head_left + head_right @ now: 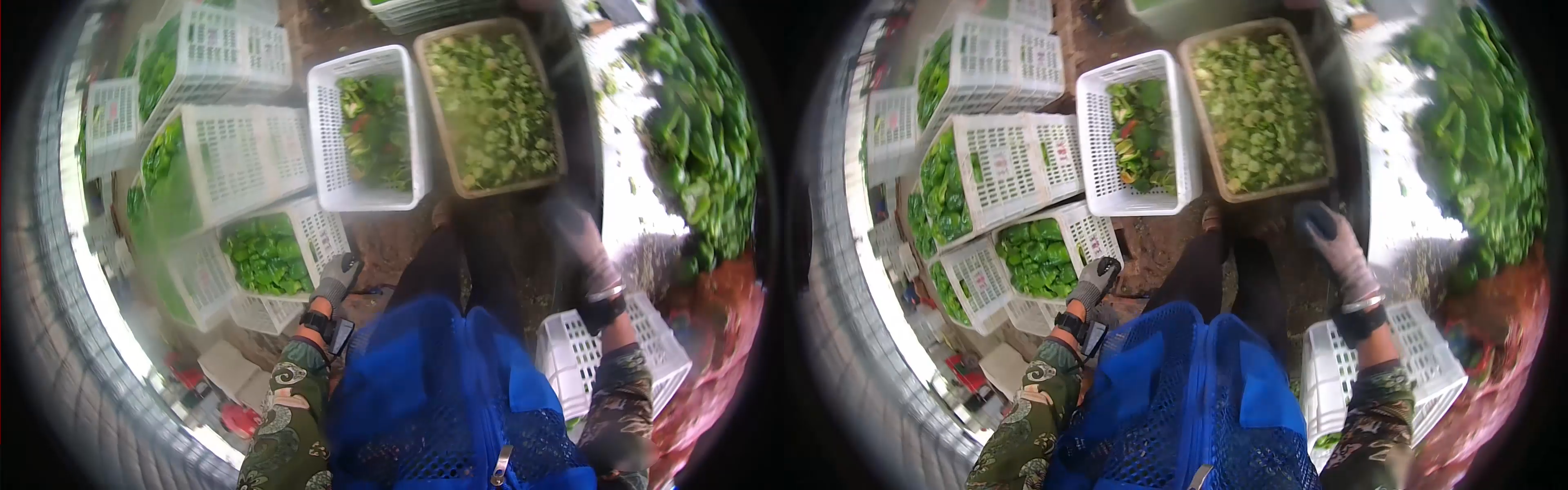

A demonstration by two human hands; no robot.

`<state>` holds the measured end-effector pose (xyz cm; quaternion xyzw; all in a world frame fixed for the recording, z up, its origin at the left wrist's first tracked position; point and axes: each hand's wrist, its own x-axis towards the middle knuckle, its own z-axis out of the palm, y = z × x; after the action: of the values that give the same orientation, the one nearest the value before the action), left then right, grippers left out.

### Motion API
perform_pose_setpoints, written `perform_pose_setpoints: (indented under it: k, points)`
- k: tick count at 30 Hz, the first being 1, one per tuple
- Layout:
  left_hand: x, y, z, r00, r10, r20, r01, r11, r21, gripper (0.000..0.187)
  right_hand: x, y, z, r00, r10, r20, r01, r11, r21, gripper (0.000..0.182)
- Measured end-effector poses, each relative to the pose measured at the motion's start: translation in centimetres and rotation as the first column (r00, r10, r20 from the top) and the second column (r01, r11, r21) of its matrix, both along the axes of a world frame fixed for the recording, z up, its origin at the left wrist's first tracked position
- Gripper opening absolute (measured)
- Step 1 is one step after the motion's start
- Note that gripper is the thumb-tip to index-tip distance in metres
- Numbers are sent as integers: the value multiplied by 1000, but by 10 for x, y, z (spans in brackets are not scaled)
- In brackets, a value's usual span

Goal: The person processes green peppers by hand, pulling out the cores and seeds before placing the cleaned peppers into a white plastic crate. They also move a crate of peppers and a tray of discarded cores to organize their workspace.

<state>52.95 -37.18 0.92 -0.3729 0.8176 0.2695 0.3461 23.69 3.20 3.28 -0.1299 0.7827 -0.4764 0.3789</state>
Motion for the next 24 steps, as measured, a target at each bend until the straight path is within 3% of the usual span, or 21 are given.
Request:
perform_pose_setpoints:
  k: [5,8,10,11,12,14,15,17,20,22,23,24]
  points:
    - [22,-23,-26,993,35,-110,-44,996,-82,33,54,-77,-65,928,-171,332,162,985,54,25]
    - [28,-63,-71,982,66,-178,-87,990,-115,38,69,-128,-109,805,-185,563,150,983,108,23]
    - [20,-102,-99,987,60,-146,-88,978,-190,44,75,-173,-117,852,-190,489,191,980,47,22]
    - [13,-124,-117,984,68,-164,-99,976,-194,50,89,-179,-169,748,-248,616,310,951,7,23]
    - [10,-148,-146,982,23,-187,-71,964,-258,50,97,-190,-208,774,-251,581,285,958,34,23]
    - [-22,-183,-166,976,103,-192,-152,953,-261,56,102,-222,-228,612,-342,713,345,927,148,29]
    - [-36,-205,-181,972,183,-148,-212,953,-215,60,106,-236,-241,561,-398,726,377,904,204,22]
    - [-56,-233,-193,971,174,-162,-213,941,-263,62,123,-255,-269,438,-504,744,415,848,330,15]
    - [-70,-263,-230,973,207,-99,-224,950,-216,65,150,-274,-310,653,-545,526,378,836,397,16]
    - [-50,-269,-269,965,238,-112,-253,955,-154,70,163,-271,-320,478,-598,643,431,798,422,22]
    - [-43,-270,-283,976,203,-78,-211,970,-120,73,174,-270,-325,572,-548,610,436,833,340,25]
    - [-34,-265,-298,968,235,-86,-244,963,-111,74,171,-274,-316,461,-563,686,473,810,347,30]
